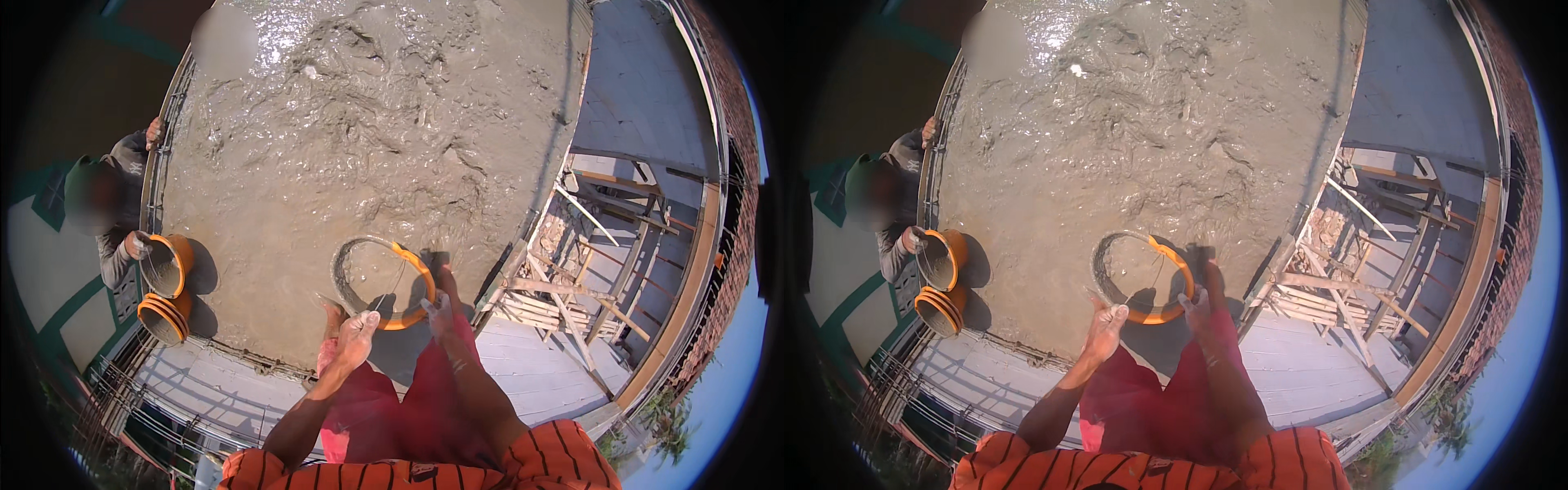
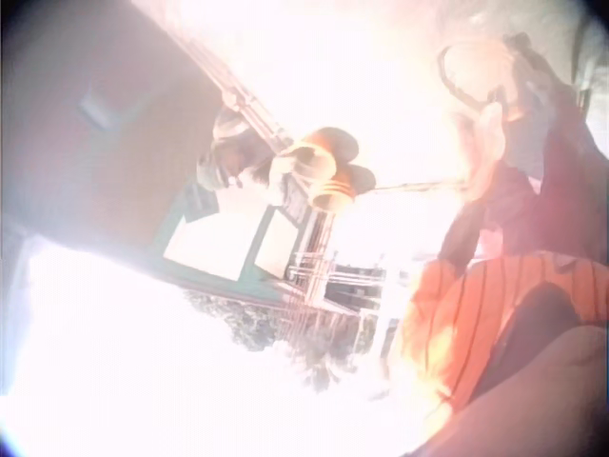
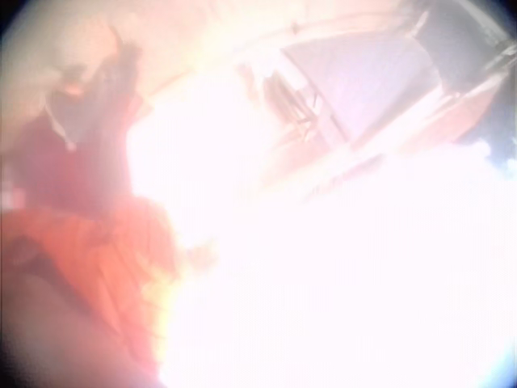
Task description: The person levels wet concrete on a roof platform by hand and using a wooden float, receiving and pouring out buckets of concrete provided by another worker.
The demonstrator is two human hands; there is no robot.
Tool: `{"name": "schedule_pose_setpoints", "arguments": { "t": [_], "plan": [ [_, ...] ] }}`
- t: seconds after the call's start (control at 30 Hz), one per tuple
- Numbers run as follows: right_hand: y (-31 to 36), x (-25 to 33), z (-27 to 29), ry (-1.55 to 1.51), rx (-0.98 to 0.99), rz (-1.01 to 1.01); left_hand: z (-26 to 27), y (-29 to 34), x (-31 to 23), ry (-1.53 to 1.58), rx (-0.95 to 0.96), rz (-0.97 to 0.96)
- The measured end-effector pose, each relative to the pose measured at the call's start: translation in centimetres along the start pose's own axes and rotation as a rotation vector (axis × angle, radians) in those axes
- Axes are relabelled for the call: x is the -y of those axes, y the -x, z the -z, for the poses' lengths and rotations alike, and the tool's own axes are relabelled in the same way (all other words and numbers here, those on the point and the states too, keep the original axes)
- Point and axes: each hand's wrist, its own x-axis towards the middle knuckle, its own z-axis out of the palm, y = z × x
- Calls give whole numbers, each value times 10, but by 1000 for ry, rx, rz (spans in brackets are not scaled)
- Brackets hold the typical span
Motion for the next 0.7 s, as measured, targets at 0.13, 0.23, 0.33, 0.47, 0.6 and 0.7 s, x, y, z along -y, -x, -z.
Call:
{"name": "schedule_pose_setpoints", "arguments": {
  "t": [0.13,0.23,0.33,0.47,0.6,0.7],
  "plan": [
    [-54,-32,82,372,-281,208,-92,-57,-5,-37,166,20],
    [-89,-6,108,245,-185,111,-126,-117,-2,-33,145,-16],
    [-118,40,112,290,-249,205,-152,-179,10,-118,129,-68],
    [-164,93,106,146,-314,200,-173,-246,-8,-231,30,-109],
    [-197,149,109,228,-320,370,-179,-301,-19,5,21,-68],
    [-200,208,95,316,-323,382,-181,-322,-30,300,-23,24]
  ]
}}
